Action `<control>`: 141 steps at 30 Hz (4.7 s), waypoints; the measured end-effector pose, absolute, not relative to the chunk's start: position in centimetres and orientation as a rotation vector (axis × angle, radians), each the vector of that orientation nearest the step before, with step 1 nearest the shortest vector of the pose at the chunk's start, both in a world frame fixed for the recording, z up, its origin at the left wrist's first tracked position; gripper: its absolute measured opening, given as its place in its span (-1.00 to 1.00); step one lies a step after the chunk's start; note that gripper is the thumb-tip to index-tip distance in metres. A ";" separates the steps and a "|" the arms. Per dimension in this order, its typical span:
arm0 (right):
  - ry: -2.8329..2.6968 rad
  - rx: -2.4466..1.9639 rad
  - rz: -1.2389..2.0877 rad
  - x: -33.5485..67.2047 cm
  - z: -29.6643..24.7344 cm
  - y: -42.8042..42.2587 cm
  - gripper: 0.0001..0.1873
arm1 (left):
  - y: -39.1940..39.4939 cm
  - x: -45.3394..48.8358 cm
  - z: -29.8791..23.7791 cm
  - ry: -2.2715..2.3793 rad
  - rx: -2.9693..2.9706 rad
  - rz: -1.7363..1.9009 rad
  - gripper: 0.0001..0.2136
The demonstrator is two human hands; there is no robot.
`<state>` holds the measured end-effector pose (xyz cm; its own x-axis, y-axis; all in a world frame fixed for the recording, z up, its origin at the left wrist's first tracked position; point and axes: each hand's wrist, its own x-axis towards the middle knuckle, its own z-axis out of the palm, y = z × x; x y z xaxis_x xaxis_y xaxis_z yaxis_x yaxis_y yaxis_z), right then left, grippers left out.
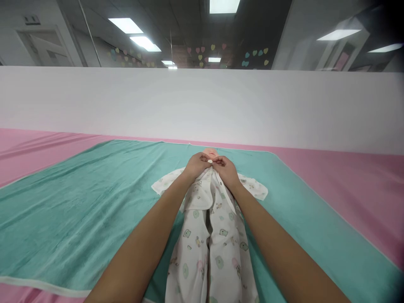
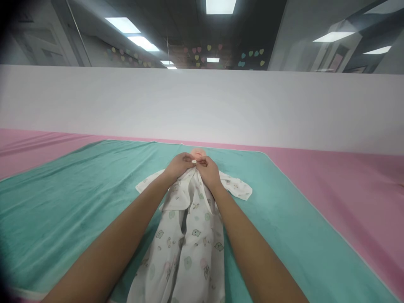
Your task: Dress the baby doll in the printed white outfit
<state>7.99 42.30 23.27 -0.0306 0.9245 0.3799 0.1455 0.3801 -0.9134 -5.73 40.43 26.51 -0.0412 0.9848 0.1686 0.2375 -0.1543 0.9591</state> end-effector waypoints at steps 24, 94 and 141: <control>-2.217 -1.427 0.471 10.0 29.1 36.7 -0.81 | 35.2 -6.8 24.8 1.346 1.946 1.251 -0.86; -1.804 -0.875 1.435 11.5 26.3 38.2 -0.75 | 34.0 -5.5 25.9 1.364 1.549 1.265 -0.73; -1.764 -0.981 1.321 10.9 25.1 38.9 -0.73 | 34.3 -5.0 25.0 1.268 1.478 1.426 -0.89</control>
<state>10.91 38.86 25.11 -0.4572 0.8839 0.0985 0.1544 0.1880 -0.9700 -5.02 34.27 25.02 -0.0919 0.9549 0.2824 0.1686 -0.2646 0.9495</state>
